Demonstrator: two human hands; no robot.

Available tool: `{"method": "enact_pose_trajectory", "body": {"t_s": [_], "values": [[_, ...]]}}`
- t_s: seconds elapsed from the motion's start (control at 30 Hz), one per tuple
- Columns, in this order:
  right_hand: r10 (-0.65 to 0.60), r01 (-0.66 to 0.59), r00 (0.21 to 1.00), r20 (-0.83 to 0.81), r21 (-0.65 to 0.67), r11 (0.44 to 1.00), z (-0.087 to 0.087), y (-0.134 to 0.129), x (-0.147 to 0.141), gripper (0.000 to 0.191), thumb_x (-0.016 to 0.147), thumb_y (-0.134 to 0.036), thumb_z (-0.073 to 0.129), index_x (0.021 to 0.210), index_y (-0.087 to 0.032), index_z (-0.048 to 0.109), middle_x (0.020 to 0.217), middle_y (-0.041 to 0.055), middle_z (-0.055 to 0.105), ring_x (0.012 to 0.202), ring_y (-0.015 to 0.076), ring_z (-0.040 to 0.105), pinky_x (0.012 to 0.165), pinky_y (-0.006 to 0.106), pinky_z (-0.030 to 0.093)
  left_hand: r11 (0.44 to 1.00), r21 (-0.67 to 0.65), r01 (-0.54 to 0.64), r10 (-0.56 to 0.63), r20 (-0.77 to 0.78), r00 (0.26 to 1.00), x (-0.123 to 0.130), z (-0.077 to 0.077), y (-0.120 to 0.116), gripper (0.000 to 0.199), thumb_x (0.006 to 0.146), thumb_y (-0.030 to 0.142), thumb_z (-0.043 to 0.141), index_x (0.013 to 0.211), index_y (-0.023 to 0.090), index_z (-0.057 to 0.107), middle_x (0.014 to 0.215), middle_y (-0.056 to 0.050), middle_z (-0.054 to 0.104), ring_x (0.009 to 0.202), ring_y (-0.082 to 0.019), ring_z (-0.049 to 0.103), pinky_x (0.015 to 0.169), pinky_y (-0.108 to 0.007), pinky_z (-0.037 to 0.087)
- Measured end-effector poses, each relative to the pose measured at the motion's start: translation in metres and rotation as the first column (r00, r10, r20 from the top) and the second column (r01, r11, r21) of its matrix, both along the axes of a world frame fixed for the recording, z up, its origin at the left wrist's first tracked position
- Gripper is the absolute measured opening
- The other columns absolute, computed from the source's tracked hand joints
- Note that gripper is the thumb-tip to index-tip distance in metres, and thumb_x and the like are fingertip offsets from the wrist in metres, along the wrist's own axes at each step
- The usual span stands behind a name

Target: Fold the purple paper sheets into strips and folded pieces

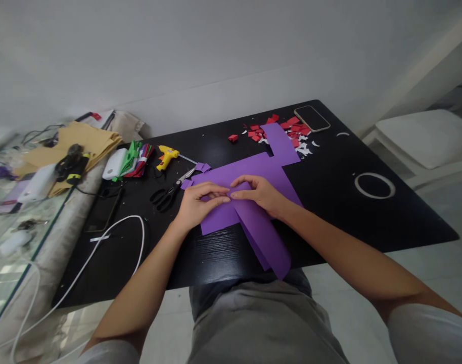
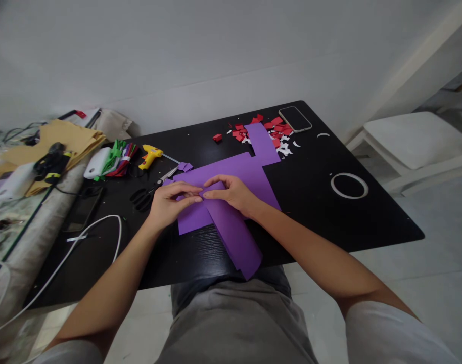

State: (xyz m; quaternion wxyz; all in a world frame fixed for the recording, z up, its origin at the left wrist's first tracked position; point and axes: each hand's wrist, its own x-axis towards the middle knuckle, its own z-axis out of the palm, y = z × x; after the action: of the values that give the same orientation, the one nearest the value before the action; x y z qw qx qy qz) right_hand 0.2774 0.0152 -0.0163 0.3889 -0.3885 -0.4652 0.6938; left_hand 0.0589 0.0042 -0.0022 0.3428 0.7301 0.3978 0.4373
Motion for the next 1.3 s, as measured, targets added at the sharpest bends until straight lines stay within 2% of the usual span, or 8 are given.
{"method": "enact_pose_trajectory", "body": {"t_s": [0.43,1.0,1.3], "values": [[-0.011,0.011,1.000,-0.001,-0.002,1.000,-0.0009,0.0003,-0.0012,0.035,0.063,-0.033,0.092,0.092,-0.024,0.075,0.089,-0.0024,0.073,0.080,0.0168,0.066,0.077,0.032,0.053,0.993,0.106,0.041,-0.041,-0.003,0.999,-0.0018,-0.0043,0.0026,0.021,0.082,0.038,0.089,0.095,0.022,0.085,0.085,-0.005,0.081,0.072,-0.015,0.072,0.068,-0.026,0.058],[-0.015,0.014,0.999,0.040,0.023,1.000,0.0025,0.0006,-0.0010,0.038,0.061,-0.031,0.092,0.094,-0.023,0.075,0.091,-0.0021,0.070,0.085,0.0177,0.063,0.081,0.033,0.051,0.984,0.168,0.054,-0.042,-0.071,0.997,-0.0035,-0.0028,0.0024,0.020,0.085,0.038,0.086,0.097,0.022,0.085,0.084,-0.005,0.081,0.072,-0.015,0.071,0.067,-0.026,0.057],[-0.020,0.017,0.998,0.067,0.046,0.999,-0.0017,0.0016,-0.0003,0.039,0.062,-0.033,0.092,0.096,-0.024,0.075,0.090,-0.0026,0.069,0.085,0.0180,0.062,0.080,0.033,0.051,0.977,0.204,0.064,-0.042,-0.111,0.993,-0.0039,-0.0026,0.0017,0.019,0.088,0.038,0.084,0.099,0.022,0.084,0.085,-0.006,0.081,0.073,-0.016,0.073,0.067,-0.026,0.056]]}}
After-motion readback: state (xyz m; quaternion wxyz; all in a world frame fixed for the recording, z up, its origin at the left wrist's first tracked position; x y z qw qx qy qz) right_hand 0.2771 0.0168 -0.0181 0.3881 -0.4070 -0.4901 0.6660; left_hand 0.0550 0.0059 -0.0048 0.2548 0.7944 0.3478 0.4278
